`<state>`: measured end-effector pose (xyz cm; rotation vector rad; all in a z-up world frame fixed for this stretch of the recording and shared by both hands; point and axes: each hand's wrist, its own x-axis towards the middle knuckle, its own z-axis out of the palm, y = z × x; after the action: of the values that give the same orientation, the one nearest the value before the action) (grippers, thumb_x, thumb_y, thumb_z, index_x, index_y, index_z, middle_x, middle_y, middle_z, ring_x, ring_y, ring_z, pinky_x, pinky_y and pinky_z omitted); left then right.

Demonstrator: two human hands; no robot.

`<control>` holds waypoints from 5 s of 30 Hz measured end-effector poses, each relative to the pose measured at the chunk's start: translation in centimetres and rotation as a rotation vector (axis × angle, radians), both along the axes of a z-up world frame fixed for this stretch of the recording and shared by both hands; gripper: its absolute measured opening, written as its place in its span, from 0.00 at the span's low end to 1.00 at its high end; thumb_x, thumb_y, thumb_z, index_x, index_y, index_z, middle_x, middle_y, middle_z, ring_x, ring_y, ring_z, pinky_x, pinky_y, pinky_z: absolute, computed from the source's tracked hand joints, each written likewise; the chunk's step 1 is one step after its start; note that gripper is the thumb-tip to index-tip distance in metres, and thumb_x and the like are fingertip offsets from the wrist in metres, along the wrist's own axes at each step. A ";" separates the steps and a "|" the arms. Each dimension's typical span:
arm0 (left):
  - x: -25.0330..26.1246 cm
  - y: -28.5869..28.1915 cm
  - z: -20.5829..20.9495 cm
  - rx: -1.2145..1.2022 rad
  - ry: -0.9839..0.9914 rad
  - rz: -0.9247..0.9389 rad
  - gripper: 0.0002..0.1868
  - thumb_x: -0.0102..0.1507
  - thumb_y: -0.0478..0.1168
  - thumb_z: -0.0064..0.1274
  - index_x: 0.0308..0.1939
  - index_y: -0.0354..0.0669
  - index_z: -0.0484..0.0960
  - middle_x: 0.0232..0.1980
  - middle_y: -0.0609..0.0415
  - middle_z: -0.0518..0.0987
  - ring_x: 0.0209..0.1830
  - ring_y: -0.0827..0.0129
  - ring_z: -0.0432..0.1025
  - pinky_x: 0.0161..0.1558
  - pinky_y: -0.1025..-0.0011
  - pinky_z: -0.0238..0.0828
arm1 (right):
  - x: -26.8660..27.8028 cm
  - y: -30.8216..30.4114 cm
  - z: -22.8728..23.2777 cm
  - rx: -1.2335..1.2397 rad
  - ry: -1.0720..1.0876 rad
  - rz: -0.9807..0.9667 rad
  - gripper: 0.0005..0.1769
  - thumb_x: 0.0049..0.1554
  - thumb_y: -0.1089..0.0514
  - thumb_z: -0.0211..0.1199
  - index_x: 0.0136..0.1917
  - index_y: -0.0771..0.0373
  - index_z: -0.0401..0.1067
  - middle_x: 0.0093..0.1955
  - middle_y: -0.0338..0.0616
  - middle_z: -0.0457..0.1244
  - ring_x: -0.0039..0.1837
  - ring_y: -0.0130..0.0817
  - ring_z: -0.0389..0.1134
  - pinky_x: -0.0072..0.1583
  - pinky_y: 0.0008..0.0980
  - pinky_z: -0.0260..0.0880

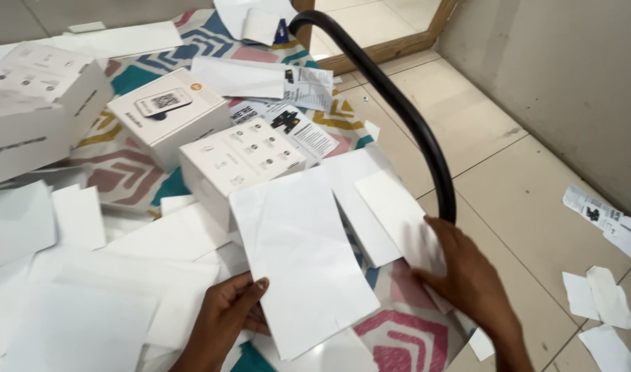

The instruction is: The person folds white paper sheets by hand and places them into a stack. They repeatedly pick up sheets, fold them, and add them to a growing pile on a patterned rug.

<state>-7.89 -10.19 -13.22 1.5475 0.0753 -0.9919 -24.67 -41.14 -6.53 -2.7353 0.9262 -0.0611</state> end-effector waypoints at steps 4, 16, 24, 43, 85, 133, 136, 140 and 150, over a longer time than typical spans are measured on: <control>0.4 -2.2 0.3 -0.007 0.041 -0.038 0.21 0.68 0.47 0.51 0.50 0.29 0.85 0.26 0.47 0.82 0.24 0.64 0.80 0.30 0.65 0.84 | 0.3 0.2 -0.4 0.051 -0.014 -0.072 0.55 0.39 0.38 0.79 0.75 0.51 0.60 0.74 0.47 0.57 0.69 0.51 0.63 0.65 0.50 0.68; 1.0 -10.2 0.7 -0.203 0.034 -0.139 0.18 0.68 0.45 0.48 0.45 0.30 0.82 0.29 0.48 0.82 0.28 0.66 0.79 0.38 0.68 0.83 | -8.4 -3.9 -2.2 0.188 -0.694 -0.069 0.37 0.43 0.57 0.71 0.66 0.64 0.68 0.67 0.52 0.57 0.71 0.51 0.64 0.66 0.51 0.69; 3.5 -16.2 0.0 -0.246 0.055 -0.109 0.14 0.69 0.42 0.47 0.46 0.33 0.81 0.33 0.48 0.81 0.31 0.68 0.79 0.41 0.70 0.84 | -8.5 -3.5 -2.9 0.314 -0.805 -0.156 0.31 0.48 0.63 0.68 0.64 0.69 0.67 0.70 0.53 0.54 0.69 0.50 0.67 0.64 0.46 0.71; 3.8 -18.2 -2.8 -0.256 0.029 -0.162 0.14 0.70 0.41 0.47 0.47 0.32 0.82 0.32 0.48 0.82 0.28 0.70 0.79 0.36 0.74 0.84 | -4.0 -2.0 -4.1 0.197 -0.572 0.020 0.36 0.39 0.56 0.76 0.61 0.55 0.72 0.67 0.48 0.56 0.71 0.47 0.61 0.68 0.46 0.70; 12.2 -29.2 -0.6 0.374 -1.234 -0.617 0.19 0.69 0.52 0.46 0.51 0.39 0.79 0.50 0.44 0.80 0.50 0.51 0.77 0.48 0.52 0.75 | 4.0 -0.3 0.2 0.036 0.113 0.276 0.31 0.42 0.50 0.77 0.60 0.49 0.78 0.67 0.36 0.66 0.69 0.36 0.63 0.70 0.39 0.61; -2.3 -7.1 2.8 -0.317 -1.448 -0.176 0.30 0.68 0.39 0.52 0.72 0.35 0.62 0.79 0.35 0.57 0.82 0.43 0.51 0.80 0.51 0.50 | 8.5 2.2 -0.5 0.150 -0.030 0.718 0.36 0.54 0.54 0.63 0.74 0.58 0.60 0.72 0.51 0.61 0.70 0.48 0.64 0.69 0.44 0.64; -6.4 -3.2 5.1 -0.207 -1.741 -0.212 0.25 0.70 0.41 0.47 0.70 0.42 0.65 0.76 0.40 0.67 0.79 0.49 0.62 0.78 0.56 0.60 | 8.7 9.0 -1.8 0.096 -0.131 1.225 0.33 0.49 0.59 0.62 0.68 0.67 0.65 0.63 0.56 0.65 0.64 0.53 0.67 0.62 0.47 0.66; -11.6 -2.3 6.5 0.033 -2.075 -0.204 0.26 0.78 0.46 0.36 0.80 0.49 0.61 0.76 0.44 0.72 0.75 0.56 0.70 0.72 0.62 0.70 | 7.8 24.8 -5.9 -0.007 -0.036 1.716 0.18 0.54 0.58 0.61 0.58 0.65 0.70 0.55 0.51 0.67 0.57 0.49 0.68 0.55 0.45 0.68; -9.3 3.6 4.9 0.150 -1.793 -0.388 0.23 0.76 0.39 0.45 0.73 0.28 0.69 0.35 0.36 0.80 0.30 0.58 0.78 0.26 0.63 0.75 | 10.6 37.4 -5.3 -0.162 -0.364 2.051 0.19 0.55 0.56 0.61 0.59 0.63 0.71 0.58 0.48 0.66 0.60 0.46 0.67 0.58 0.43 0.67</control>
<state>-17.18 -6.63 -8.36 2.1017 -1.4352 0.4278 -14.08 -3.78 -11.83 -2.2533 -1.9844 -0.2000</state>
